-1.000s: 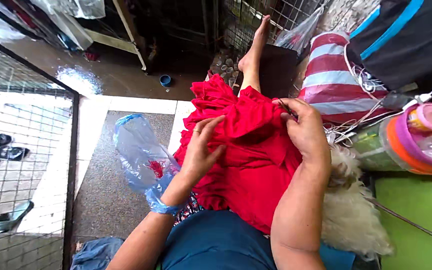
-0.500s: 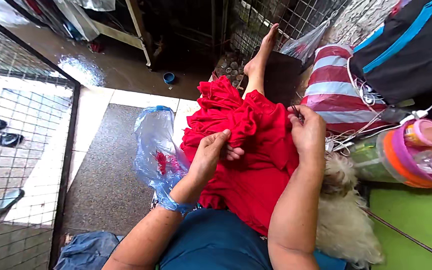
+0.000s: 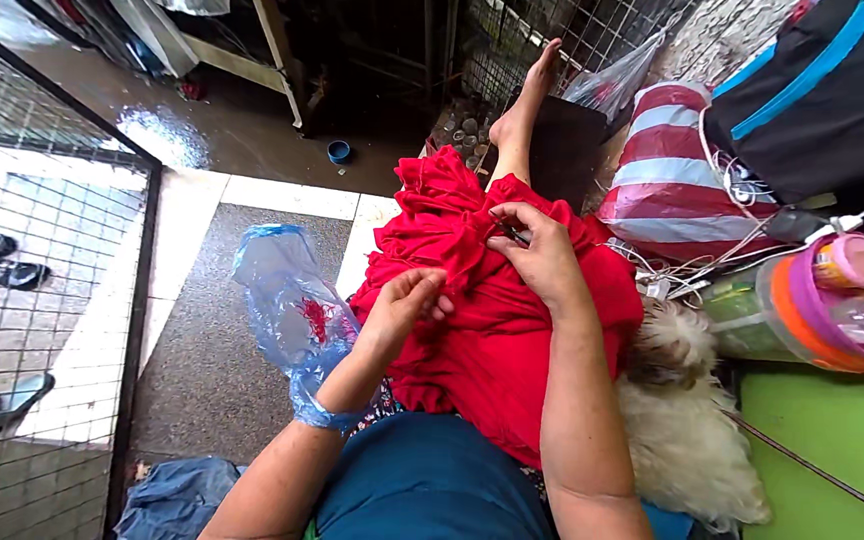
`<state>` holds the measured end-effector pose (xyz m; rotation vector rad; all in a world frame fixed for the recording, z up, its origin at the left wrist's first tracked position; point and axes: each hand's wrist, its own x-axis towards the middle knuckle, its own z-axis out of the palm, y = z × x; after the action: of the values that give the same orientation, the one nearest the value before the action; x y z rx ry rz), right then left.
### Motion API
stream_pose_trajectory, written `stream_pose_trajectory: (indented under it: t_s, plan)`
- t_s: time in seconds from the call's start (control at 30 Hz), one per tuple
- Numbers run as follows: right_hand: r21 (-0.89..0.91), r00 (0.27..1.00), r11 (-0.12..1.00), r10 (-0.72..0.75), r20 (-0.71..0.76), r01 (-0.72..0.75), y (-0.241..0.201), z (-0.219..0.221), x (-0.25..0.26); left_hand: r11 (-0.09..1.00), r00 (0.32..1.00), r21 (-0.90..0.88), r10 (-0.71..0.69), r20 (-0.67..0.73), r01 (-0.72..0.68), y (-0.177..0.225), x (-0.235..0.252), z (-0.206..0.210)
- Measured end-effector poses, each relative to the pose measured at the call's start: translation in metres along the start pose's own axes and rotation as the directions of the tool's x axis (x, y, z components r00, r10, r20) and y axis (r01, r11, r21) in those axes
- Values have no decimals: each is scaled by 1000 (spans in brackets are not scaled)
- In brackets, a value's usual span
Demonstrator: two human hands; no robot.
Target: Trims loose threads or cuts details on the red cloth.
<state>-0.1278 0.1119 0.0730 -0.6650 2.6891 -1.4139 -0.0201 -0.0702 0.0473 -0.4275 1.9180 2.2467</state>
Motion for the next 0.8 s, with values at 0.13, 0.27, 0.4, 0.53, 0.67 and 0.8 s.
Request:
stream_pose_trajectory:
  t_s: [0.13, 0.27, 0.4, 0.53, 0.67, 0.8]
  plan:
    - [65, 999, 998, -23, -35, 25, -1, -1, -1, 942, 947, 229, 284, -151, -246, -1, 6, -6]
    - [134, 998, 989, -58, -34, 62, -3, 1, -2, 698, 763, 507, 636, -115, -505, 2, 20, 0]
    - [88, 994, 990, -110, -29, 112, -5, 3, -3, 410, 607, 681, 792, 65, -607, 20, 35, 6]
    - [-43, 958, 968, -252, -136, 248, -7, 8, -3, 439, 740, 725, 657, 144, -531, 14, 45, 8]
    - [-80, 983, 981, -180, -24, 178, -10, 1, -8, 453, 702, 703, 706, 92, -548, 0, 45, 6]
    - [-107, 984, 981, -154, 93, 164, -9, -6, -13, 475, 674, 672, 737, 49, -568, 0, 41, 5]
